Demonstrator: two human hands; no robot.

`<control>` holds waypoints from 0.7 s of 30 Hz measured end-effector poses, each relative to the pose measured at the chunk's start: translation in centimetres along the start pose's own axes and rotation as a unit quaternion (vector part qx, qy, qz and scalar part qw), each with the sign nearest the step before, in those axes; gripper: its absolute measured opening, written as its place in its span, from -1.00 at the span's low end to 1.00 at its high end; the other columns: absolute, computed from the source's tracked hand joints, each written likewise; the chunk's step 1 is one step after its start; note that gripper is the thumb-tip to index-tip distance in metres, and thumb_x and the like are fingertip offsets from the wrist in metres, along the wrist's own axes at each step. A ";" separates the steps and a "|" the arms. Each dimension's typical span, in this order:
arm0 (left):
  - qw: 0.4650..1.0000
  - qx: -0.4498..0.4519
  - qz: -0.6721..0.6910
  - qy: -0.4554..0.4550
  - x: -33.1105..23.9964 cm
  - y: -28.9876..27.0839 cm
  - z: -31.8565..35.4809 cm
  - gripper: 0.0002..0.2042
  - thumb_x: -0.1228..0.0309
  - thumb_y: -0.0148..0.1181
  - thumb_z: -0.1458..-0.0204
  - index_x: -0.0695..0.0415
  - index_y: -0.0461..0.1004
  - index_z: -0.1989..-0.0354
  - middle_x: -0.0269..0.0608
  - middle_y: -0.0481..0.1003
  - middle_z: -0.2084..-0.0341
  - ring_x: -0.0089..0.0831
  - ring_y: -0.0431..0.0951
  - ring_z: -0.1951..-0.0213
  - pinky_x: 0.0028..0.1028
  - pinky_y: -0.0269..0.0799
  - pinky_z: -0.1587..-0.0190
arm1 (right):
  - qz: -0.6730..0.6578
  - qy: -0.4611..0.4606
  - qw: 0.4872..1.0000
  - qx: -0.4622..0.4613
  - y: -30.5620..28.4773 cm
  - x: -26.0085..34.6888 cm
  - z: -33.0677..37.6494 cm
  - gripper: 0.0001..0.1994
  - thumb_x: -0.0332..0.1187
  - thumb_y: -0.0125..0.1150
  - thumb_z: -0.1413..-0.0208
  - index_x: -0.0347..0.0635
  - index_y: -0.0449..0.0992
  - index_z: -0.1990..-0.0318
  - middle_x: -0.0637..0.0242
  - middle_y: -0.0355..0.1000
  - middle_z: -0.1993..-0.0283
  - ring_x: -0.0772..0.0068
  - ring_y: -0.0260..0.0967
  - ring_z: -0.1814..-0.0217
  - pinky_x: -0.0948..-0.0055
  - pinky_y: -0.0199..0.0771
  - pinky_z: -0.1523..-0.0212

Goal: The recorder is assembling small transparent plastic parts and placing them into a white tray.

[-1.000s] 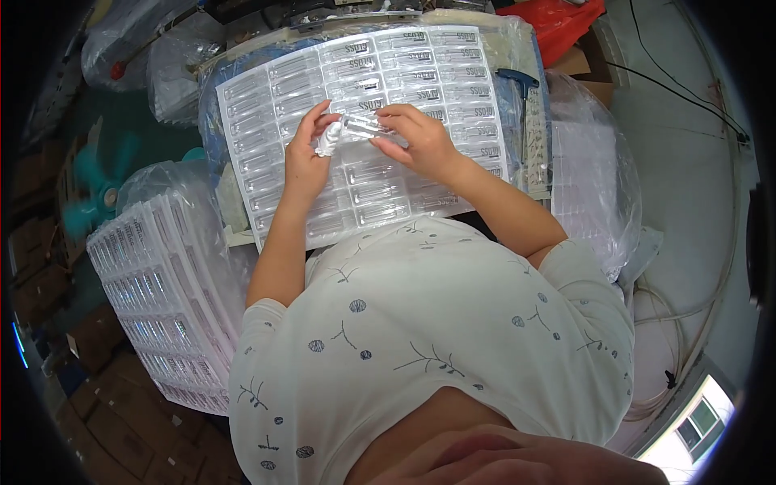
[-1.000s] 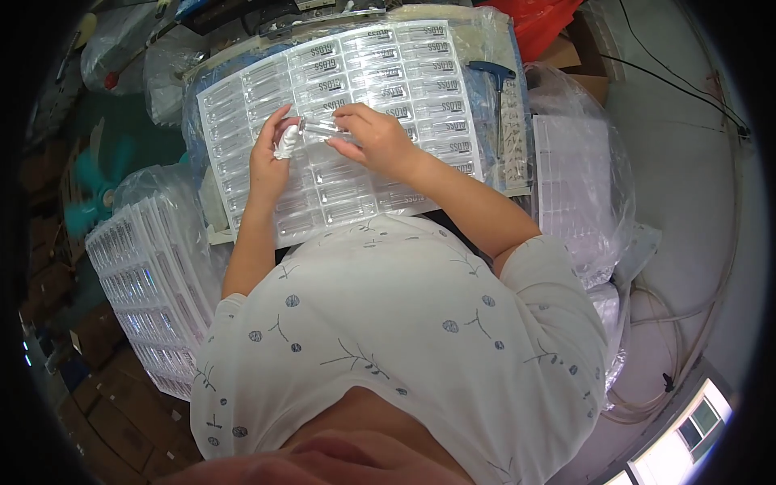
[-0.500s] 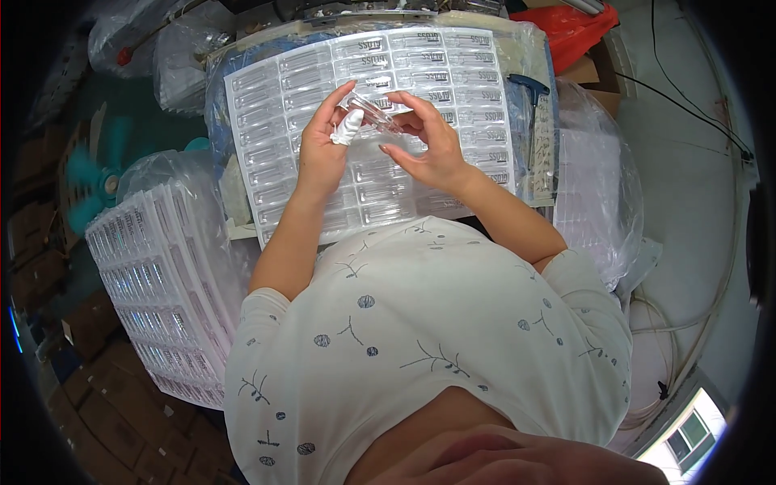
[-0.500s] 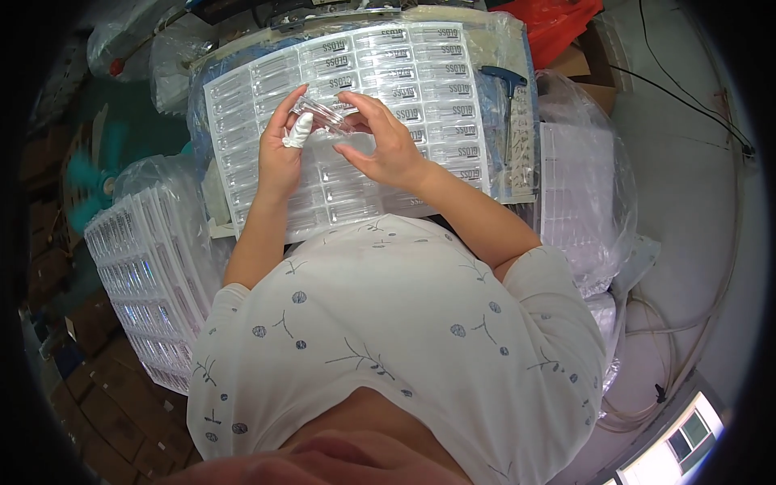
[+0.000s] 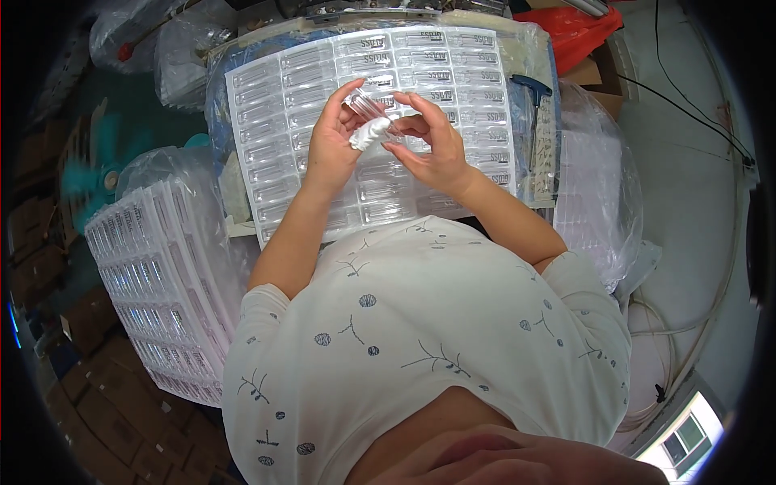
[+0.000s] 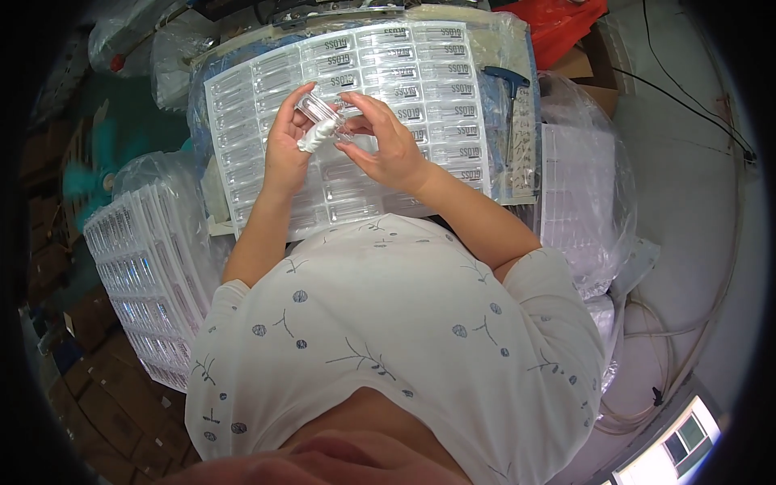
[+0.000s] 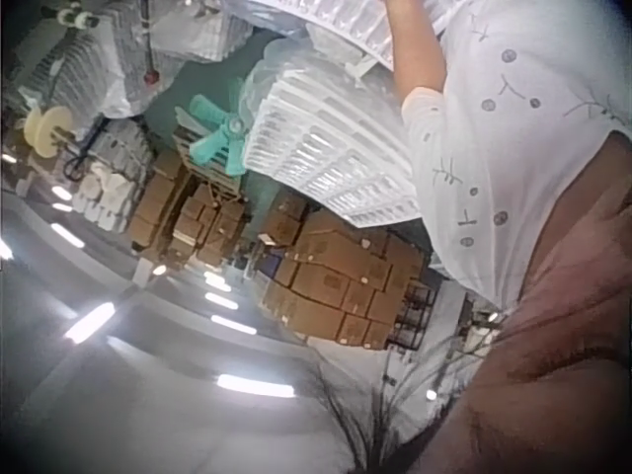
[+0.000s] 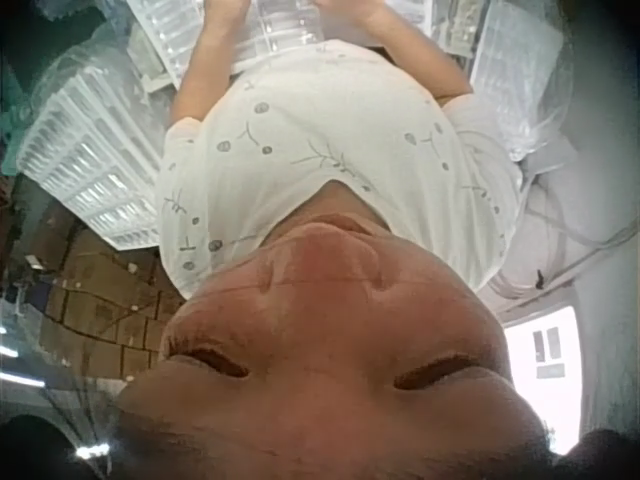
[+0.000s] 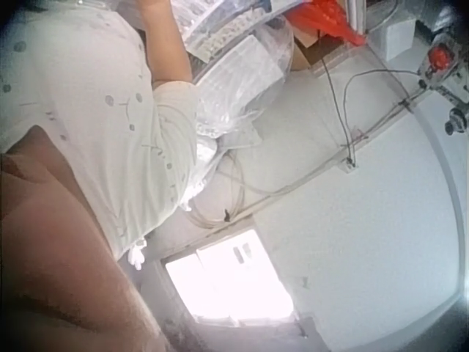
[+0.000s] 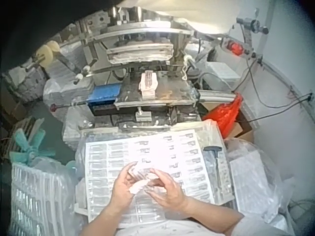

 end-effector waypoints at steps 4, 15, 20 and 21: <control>1.000 -0.011 0.009 -0.006 0.7 -0.1 -0.3 -0.47 0.57 0.18 0.00 0.14 0.14 -0.16 -0.16 0.49 0.28 -0.48 0.48 0.16 -0.49 0.40 0.08 | 0.016 -0.030 0.999 0.004 0.1 0.7 -0.1 -0.21 -0.71 0.29 0.18 -0.21 0.02 -0.24 -0.01 0.13 -0.22 0.37 0.46 0.15 0.46 0.56 0.12; 0.971 0.050 -0.231 0.021 -1.5 1.7 -9.5 -0.80 0.36 0.03 -0.08 0.26 0.49 0.32 -0.20 0.51 0.67 -0.51 0.55 0.59 -0.53 0.41 0.53 | 0.136 -0.095 0.983 -0.073 -5.8 3.0 -4.5 -0.71 -0.63 0.25 0.09 -0.35 0.46 0.14 0.06 0.45 0.09 0.36 0.47 0.17 0.52 0.52 0.23; 0.779 -0.214 -0.532 0.253 -13.5 5.1 -17.2 -0.77 0.28 0.02 -0.03 0.18 0.42 0.26 -0.04 0.52 0.55 -0.16 0.54 0.46 -0.26 0.42 0.35 | 0.120 0.046 0.976 -0.176 -11.8 -1.5 -7.3 -0.73 -0.50 0.32 0.08 -0.30 0.51 0.17 0.25 0.53 0.31 0.60 0.48 0.38 0.63 0.52 0.32; 0.773 -0.270 -0.509 0.266 -14.7 5.5 -18.4 -0.65 0.09 -0.07 -0.12 0.19 0.37 0.31 0.11 0.50 0.51 0.06 0.52 0.40 -0.08 0.41 0.28 | 0.120 0.044 0.977 -0.173 -11.8 -1.7 -8.3 -0.73 -0.50 0.32 0.08 -0.30 0.51 0.17 0.25 0.53 0.31 0.60 0.48 0.38 0.63 0.52 0.32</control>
Point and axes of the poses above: each hand's wrist, its own z-axis away from the middle knuckle, its own y-axis out of the palm, x = y × z, the point moved 9 cm from there along -z, towards the middle knuckle
